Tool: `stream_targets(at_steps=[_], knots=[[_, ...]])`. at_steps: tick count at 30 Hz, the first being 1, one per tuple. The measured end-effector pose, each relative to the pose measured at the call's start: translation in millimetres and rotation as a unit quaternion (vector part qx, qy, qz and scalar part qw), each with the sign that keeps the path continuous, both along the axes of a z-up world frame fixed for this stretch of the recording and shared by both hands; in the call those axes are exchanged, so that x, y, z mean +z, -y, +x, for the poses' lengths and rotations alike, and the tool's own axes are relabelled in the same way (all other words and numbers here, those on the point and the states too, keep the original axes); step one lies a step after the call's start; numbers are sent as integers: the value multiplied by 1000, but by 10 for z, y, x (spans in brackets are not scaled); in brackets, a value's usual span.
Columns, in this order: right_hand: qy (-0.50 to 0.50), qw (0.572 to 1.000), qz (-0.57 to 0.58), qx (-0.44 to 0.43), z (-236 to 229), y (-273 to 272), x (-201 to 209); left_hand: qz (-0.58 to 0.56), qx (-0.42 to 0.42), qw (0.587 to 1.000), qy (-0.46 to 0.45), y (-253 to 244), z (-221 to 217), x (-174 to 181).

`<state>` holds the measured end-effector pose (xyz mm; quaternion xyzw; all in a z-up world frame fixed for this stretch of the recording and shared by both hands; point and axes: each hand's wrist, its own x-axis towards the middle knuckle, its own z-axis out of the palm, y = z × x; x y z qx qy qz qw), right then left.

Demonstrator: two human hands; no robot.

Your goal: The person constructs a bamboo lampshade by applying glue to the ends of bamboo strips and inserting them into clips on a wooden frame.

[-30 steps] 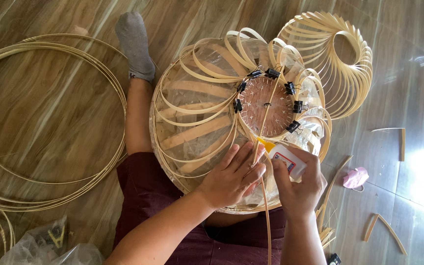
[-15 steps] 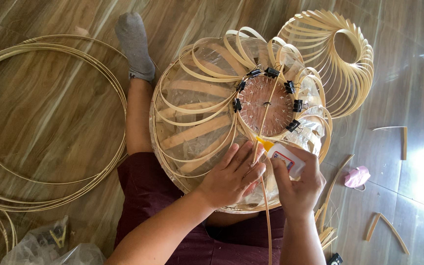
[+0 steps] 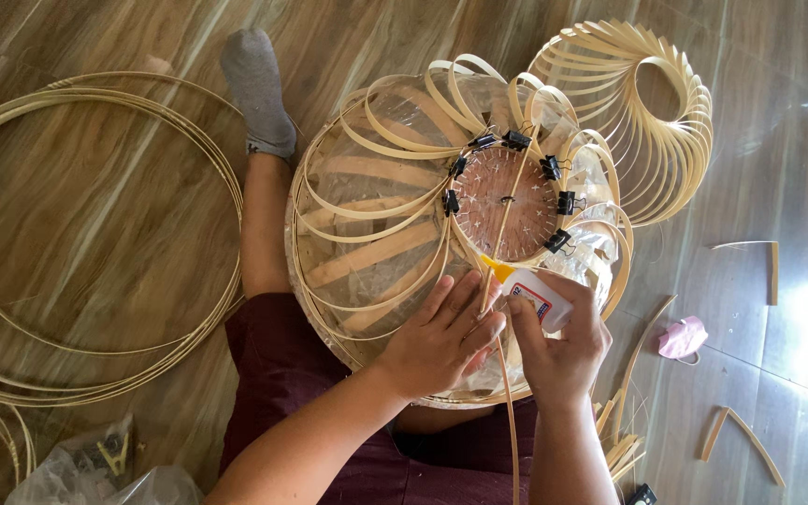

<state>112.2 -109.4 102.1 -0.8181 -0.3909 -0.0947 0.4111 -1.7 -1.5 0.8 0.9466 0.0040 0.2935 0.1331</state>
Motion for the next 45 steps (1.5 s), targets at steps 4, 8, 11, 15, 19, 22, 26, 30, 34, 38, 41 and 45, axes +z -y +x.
stream_targets(at_steps=[4,8,11,15,19,22,26,30,34,38,41,45], knots=[[-88,994,60,-16,104,37,-95,-2,1,1000,-24,-39,-7,49],[-338,915,216,53,336,77,-128,8,5,1000,-8,-31,-16,83],[-414,867,255,104,539,-5,-125,4,-1,1000,-6,-56,-6,70],[-397,888,198,118,686,-327,-79,-4,2,1000,-9,-41,-23,63],[-75,995,-57,24,657,-809,55,-9,0,1000,-10,-60,11,126],[24,997,-71,34,655,-1078,151,11,0,1000,14,-89,21,123],[0,987,-164,-2,690,-1257,143,16,0,999,39,-85,21,92],[9,977,-215,-1,715,-1282,59,27,4,1000,13,-77,21,86],[101,981,-164,31,726,-1102,67,18,5,1000,-11,-72,19,87],[50,983,-169,-45,774,-594,125,11,0,1000,4,-98,26,92],[45,977,-178,-110,778,-325,27,7,-6,1000,18,-88,17,78],[8,969,-209,-134,740,-238,-112,15,0,1000,9,-77,21,71]])
